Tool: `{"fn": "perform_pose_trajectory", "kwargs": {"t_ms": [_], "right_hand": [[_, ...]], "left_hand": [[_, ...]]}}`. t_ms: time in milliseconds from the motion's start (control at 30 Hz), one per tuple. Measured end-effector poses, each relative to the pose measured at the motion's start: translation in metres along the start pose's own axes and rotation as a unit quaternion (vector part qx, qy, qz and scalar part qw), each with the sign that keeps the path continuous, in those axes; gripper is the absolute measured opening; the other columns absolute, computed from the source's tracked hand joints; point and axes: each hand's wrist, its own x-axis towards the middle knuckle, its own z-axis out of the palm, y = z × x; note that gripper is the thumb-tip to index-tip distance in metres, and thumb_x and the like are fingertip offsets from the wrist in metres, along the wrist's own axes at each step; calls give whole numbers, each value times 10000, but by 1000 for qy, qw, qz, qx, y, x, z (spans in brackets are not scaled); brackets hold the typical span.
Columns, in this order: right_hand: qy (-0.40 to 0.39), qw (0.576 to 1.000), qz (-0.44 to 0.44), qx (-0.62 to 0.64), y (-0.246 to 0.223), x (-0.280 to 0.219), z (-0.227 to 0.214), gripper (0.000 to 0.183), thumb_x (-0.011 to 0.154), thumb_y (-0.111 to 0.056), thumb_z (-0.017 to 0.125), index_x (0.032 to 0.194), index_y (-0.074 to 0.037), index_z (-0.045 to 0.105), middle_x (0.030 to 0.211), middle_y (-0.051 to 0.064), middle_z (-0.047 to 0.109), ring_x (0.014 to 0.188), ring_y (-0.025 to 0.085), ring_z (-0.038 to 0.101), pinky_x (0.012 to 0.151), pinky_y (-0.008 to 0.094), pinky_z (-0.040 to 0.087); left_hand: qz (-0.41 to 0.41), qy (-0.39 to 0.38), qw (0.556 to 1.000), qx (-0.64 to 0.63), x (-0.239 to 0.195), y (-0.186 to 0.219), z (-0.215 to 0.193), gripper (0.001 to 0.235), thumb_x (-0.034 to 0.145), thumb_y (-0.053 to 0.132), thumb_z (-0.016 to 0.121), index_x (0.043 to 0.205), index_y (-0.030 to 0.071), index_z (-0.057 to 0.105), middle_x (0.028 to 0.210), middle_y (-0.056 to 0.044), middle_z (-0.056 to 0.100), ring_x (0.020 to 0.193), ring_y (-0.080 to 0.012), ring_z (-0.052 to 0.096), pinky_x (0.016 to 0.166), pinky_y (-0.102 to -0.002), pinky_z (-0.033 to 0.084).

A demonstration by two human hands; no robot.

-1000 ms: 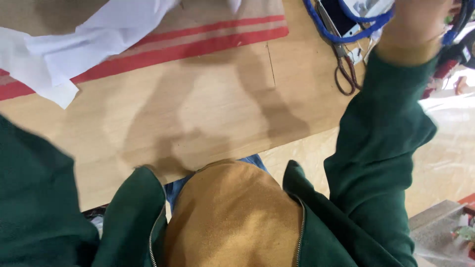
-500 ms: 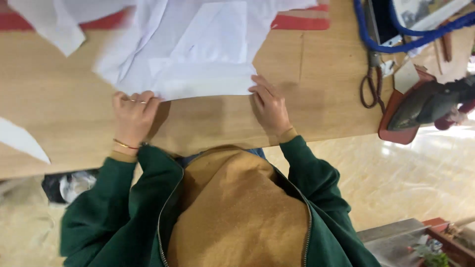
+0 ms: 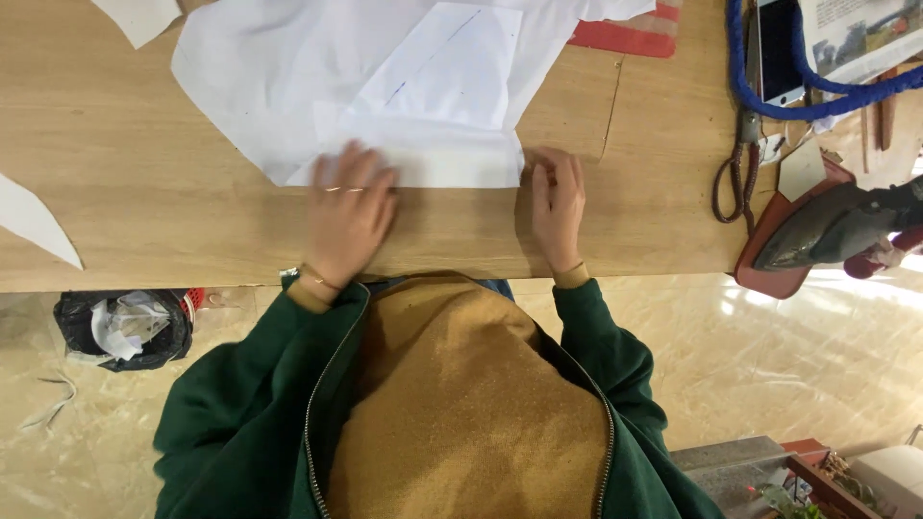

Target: Smoothing out white fabric on a table and cutting out pattern pieces using scissors.

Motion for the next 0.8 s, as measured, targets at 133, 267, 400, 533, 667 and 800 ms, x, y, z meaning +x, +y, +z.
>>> {"fn": "perform_pose_trajectory", "kwargs": {"t_ms": [133,267,400,533,667,800], "right_hand": [[-17,999,29,29,-8,16,6,214,1055,-125,606,1260,-90,658,1067,71,639,1011,263,630,914,405,479],[-53,998,41,4,26,10,30,266,939,-246,804,1154,-118,712,1027,25,644,968,231,590,927,369,421],[-67,994,78,45,-1,12,20,166,917,-173,811,1021,-82,718,984,70,587,994,274,563,884,391,465],[-47,990,106,86,-18,10,15,83,974,-125,740,1009,-87,675,926,54,615,912,225,624,826,361,501],[-45,974,162,151,-27,9,11,118,1008,-93,678,1106,-107,615,859,24,627,839,148,620,800,345,535],[-72,974,177,118,-13,10,19,221,995,-76,678,1184,-106,567,807,49,659,797,184,620,757,355,512]], "left_hand": [[55,-119,984,-123,16,27,28,622,1022,380,646,1550,98,479,1672,-139,347,1562,-322,245,1224,-600,109],[65,-195,967,-152,13,30,30,739,1007,462,596,1618,109,375,1716,-122,275,1589,-309,177,1257,-589,18],[94,-155,974,-139,3,20,43,670,1022,521,561,1574,154,462,1699,-71,330,1581,-258,225,1268,-548,44],[79,-90,978,-170,-5,15,52,622,1003,493,639,1509,146,540,1590,-82,475,1504,-260,378,1259,-520,161],[52,-92,979,-174,-2,15,49,707,932,502,732,1499,131,529,1554,-104,482,1422,-278,452,1195,-519,290],[37,-105,984,-139,0,15,51,734,926,543,727,1521,167,517,1458,-43,497,1312,-245,414,1101,-504,283]]}}
